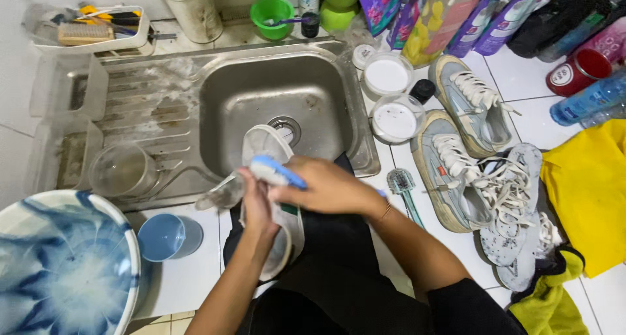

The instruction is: The person scrubs the white and green sneaker with a brush and cleaning solution over a sink, then rinses it using a blue cup of water.

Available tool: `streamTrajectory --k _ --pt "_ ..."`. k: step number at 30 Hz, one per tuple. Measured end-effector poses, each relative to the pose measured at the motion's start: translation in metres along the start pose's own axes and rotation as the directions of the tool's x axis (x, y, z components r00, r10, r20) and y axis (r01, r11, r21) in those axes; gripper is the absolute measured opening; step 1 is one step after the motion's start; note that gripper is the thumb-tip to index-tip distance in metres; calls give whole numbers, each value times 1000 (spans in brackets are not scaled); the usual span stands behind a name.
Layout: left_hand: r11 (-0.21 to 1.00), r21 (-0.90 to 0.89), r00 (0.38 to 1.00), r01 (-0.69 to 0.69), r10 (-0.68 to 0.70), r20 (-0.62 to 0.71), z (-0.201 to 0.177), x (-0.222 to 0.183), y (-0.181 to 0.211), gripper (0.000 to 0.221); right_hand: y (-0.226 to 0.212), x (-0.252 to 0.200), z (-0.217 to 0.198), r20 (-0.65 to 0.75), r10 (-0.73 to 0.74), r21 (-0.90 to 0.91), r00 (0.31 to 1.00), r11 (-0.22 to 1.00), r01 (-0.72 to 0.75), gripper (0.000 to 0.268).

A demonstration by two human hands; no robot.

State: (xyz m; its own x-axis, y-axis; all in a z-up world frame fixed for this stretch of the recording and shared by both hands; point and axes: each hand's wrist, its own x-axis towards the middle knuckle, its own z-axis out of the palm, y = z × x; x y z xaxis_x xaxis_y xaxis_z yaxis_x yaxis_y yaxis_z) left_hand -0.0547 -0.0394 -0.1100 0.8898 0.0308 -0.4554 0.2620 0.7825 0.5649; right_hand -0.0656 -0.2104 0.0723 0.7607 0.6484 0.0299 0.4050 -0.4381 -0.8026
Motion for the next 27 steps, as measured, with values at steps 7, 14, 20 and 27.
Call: streamTrajectory --k 7,14,20,27 --pt "943 -246 971 224 -196 135 -51 13 -3 95 72 18 -95 -106 313 -109 944 940 -324 37" --pt "888 -321 945 328 -311 104 -20 -23 23 87 293 44 -180 -523 443 -436 729 595 -675 31" --pt "863 -191 839 468 -366 402 -32 -29 59 105 288 75 -183 -321 709 -625 628 340 -702 44" --pt "882 52 878 468 -471 83 -9 -63 53 113 297 97 -177 -263 761 -699 592 273 -661 42"
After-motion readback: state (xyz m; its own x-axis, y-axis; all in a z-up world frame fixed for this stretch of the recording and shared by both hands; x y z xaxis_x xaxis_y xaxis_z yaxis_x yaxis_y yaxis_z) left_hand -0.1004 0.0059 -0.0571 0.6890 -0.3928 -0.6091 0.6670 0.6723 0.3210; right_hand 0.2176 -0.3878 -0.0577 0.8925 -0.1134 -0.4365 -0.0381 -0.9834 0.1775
